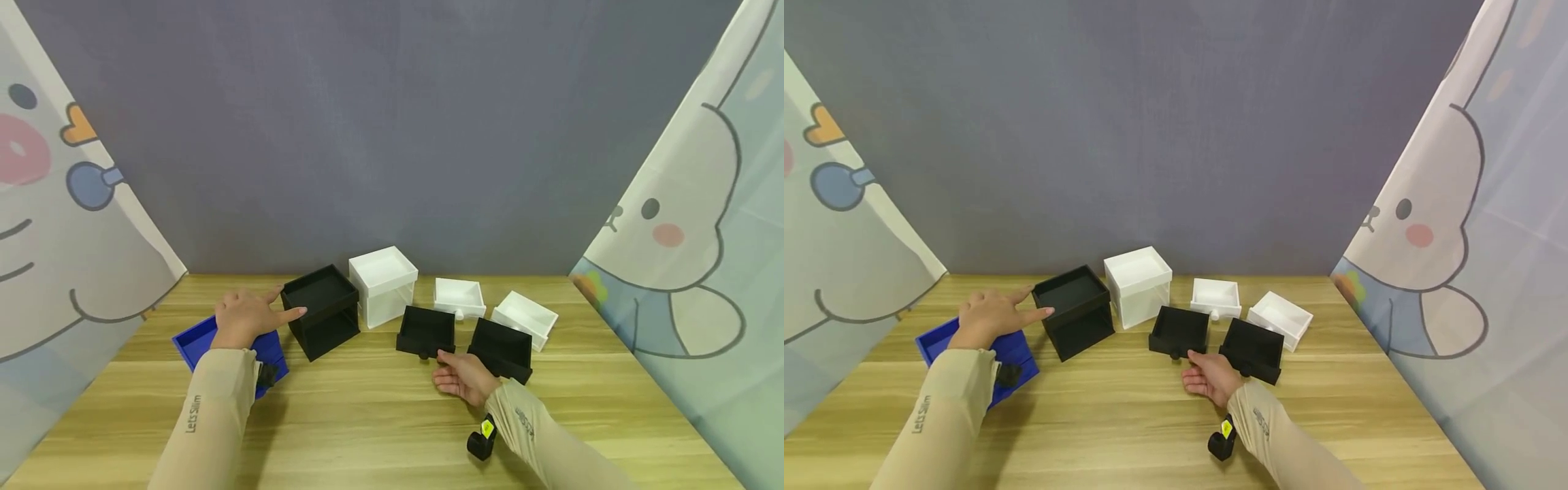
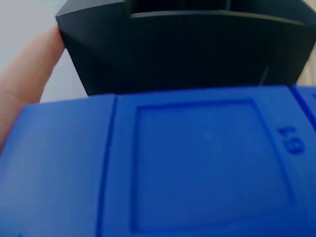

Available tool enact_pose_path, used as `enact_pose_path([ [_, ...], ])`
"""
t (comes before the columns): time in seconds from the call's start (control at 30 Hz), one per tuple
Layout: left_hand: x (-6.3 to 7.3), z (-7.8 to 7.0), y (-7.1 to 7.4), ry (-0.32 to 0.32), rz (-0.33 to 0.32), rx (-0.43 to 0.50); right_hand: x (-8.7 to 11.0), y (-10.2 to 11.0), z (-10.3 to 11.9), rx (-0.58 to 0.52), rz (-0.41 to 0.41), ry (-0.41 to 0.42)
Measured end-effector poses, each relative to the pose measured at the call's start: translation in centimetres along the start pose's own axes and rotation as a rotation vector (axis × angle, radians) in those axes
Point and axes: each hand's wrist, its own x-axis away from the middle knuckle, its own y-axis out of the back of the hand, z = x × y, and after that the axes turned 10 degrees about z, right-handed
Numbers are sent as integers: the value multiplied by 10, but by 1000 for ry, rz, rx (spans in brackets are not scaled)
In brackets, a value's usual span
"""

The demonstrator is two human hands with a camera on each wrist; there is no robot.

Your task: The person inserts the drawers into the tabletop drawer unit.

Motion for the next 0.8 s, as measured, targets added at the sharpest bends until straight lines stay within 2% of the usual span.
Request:
enact_pose_path([
  [0.13, 0, 0, -2, 8, -12, -2, -8, -5, 0, -3, -9, -17],
  [0.27, 0, 0, -4, 31, -19, -17, -11, -11, -3, -22, 16, -20],
  [0.47, 2, 1, -4, 73, 29, -30, -18, -16, -4, -41, 31, 14],
  [0.7, 3, -3, 2, 91, 109, 27, -22, -23, -4, -74, -72, 44],
  [0.8, 3, -5, 2, 103, 123, 16, -23, -26, -6, -81, -125, 51],
])
